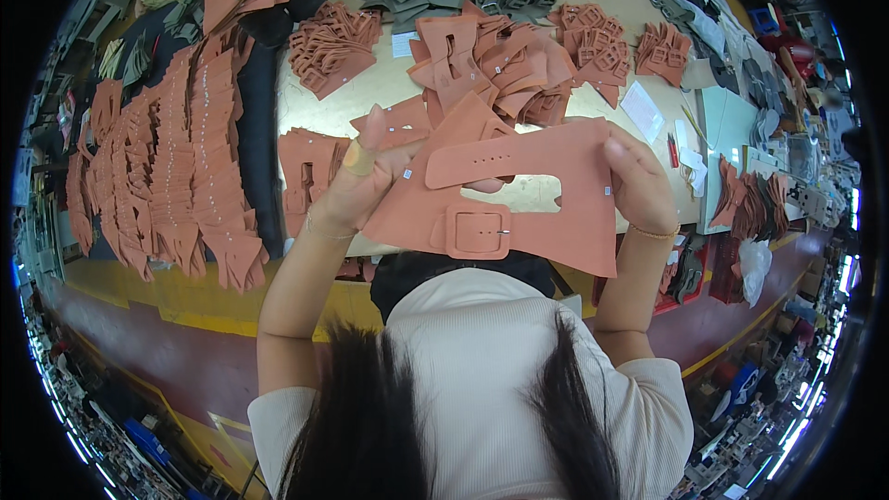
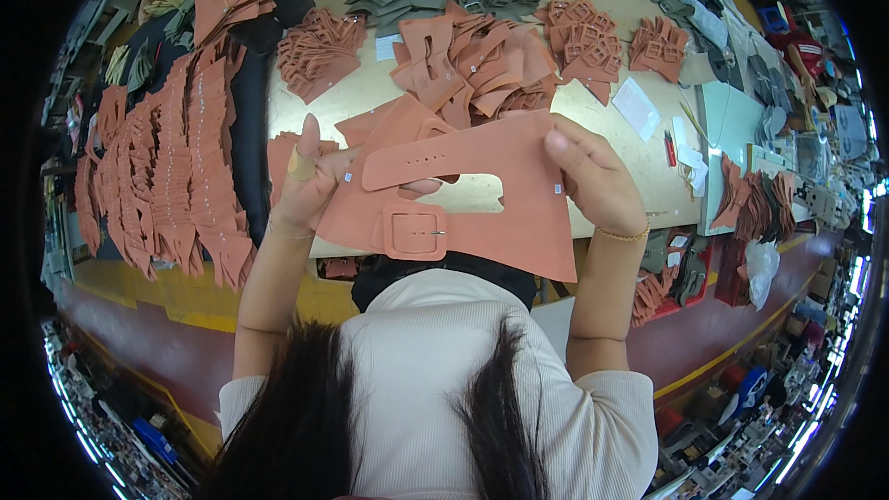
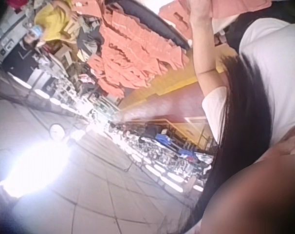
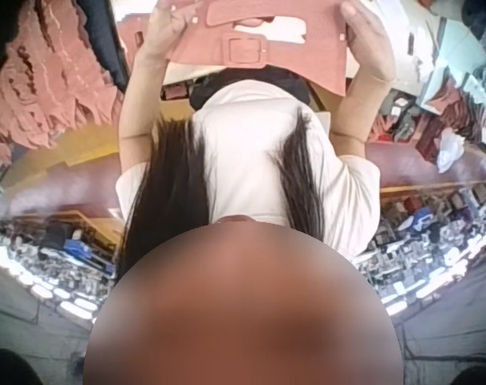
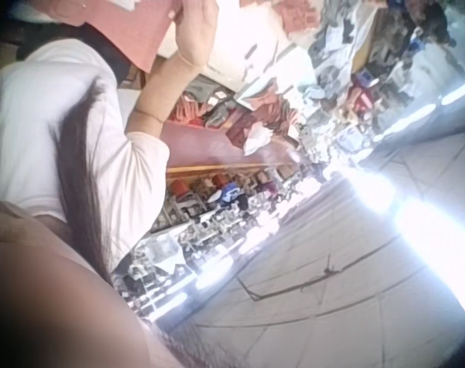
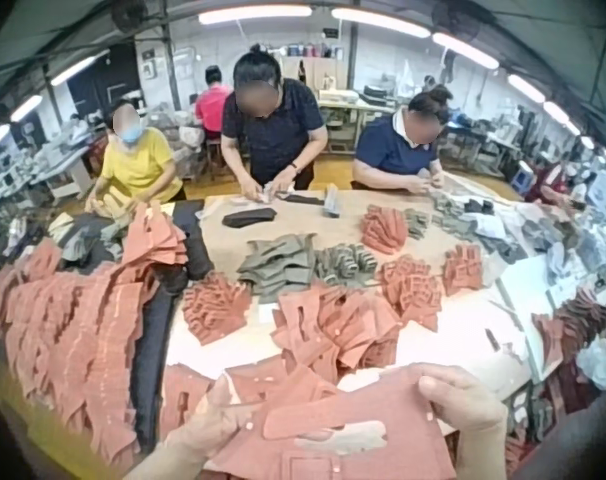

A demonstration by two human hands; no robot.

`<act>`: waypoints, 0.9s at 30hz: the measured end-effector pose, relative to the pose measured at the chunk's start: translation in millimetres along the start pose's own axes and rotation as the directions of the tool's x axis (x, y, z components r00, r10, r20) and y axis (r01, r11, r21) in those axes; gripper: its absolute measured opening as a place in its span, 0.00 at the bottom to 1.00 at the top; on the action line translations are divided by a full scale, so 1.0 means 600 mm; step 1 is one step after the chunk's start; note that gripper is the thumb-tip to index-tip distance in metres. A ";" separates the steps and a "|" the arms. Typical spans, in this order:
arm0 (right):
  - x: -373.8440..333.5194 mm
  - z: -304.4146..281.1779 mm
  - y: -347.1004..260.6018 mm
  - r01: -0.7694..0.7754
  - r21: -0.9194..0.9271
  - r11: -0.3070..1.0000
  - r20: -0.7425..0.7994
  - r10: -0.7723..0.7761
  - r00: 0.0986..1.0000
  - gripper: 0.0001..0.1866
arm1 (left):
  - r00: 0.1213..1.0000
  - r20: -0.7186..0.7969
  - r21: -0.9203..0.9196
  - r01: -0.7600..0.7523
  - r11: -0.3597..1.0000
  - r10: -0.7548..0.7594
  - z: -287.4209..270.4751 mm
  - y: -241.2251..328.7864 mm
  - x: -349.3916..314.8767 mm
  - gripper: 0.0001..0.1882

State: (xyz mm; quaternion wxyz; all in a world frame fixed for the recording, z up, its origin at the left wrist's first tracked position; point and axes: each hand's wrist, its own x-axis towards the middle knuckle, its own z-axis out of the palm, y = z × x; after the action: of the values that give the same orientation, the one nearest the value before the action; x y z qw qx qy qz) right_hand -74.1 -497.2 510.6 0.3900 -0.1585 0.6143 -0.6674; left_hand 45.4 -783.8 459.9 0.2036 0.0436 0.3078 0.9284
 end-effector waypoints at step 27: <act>0.006 0.003 -0.008 -0.040 0.117 0.992 0.007 0.039 0.999 0.51 | 1.000 -0.008 -0.205 0.022 0.978 -0.024 -0.010 -0.012 -0.003 0.56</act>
State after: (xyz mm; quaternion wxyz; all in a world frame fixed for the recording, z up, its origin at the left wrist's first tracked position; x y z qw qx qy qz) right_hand -76.6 -501.5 514.2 0.4134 -0.1249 0.5763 -0.6939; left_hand 48.6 -782.8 450.8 0.2161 0.0139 0.2121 0.9530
